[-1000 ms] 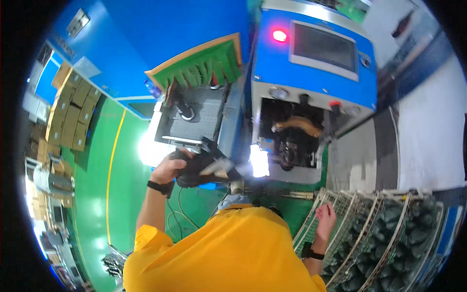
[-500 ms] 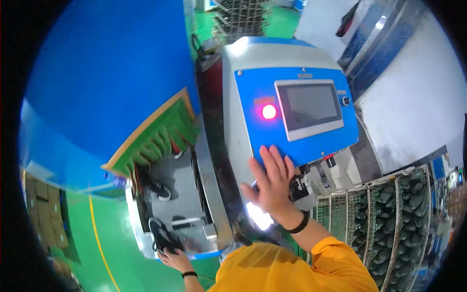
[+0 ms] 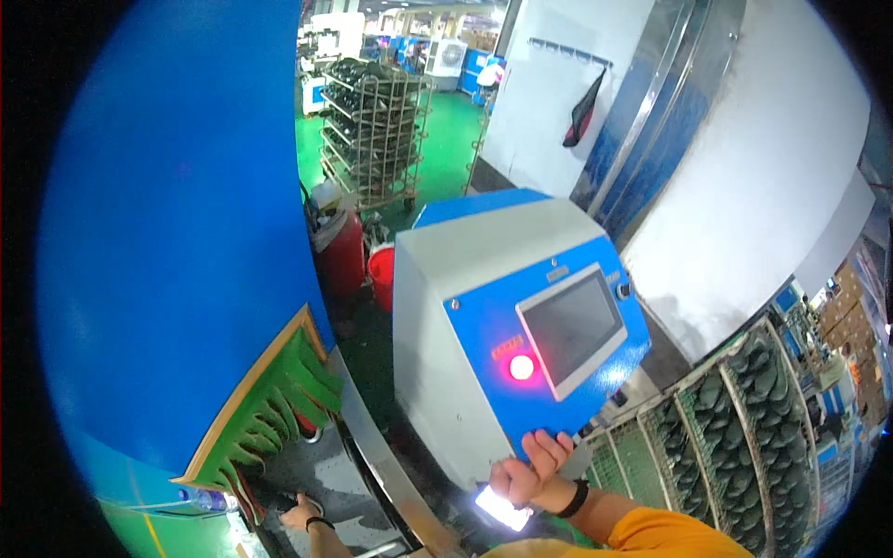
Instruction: Operating a shoe lasting machine to shape shoes on lasts.
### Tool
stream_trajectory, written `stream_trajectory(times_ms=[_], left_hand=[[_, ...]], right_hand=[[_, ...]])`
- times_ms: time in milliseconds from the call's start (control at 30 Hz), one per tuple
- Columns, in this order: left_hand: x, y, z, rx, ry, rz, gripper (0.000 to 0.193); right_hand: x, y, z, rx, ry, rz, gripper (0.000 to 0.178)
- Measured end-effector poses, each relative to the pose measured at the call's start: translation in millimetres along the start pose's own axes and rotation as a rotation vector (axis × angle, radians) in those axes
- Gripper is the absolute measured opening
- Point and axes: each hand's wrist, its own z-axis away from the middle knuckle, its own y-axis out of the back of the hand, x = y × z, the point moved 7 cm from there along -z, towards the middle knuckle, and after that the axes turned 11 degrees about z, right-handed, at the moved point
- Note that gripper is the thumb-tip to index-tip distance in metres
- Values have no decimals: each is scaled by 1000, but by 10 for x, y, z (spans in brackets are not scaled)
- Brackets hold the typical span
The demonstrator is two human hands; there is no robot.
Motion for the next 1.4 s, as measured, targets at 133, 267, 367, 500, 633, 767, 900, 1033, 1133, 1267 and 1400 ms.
stream_trajectory(times_ms=[133,267,367,500,633,767,900,1033,1133,1267,1400], left_hand=[[-167,-171,-82,19,-26,181,87],[-299,-264,468,-512,96,1062,59],[-304,15,1333,-1013,372,1417,45],[-546,649,2382,-1268,27,1471,57],[-477,1641,3428,-1093,-205,1150,52],[-634,1861,4228,-1197,-703,1014,63],[-508,1924,4811,-1293,-461,1193,68],[-580,1687,5206,-1287,-627,986,82],[-795,1221,5365,-1400,-265,643,86],[-791,887,5677,-1654,-552,427,36],[-745,712,6041,-1585,-672,204,19]], right_hand=[[-33,7,-50,25,12,-36,16],[-81,-100,-64,11,-12,-36,24],[-22,-69,-154,-28,-57,-107,29],[21,201,-133,-169,-154,-508,43],[-184,610,292,-530,-206,-1242,79],[-377,650,454,-961,-500,-1890,122],[74,499,423,-1162,-648,-2098,112],[511,441,1155,-1433,-868,-2050,88],[839,562,1977,-1746,-1563,-1883,38],[1317,918,2277,-1672,-1720,-1949,30],[1636,983,2411,-1335,-2022,-2285,37]])
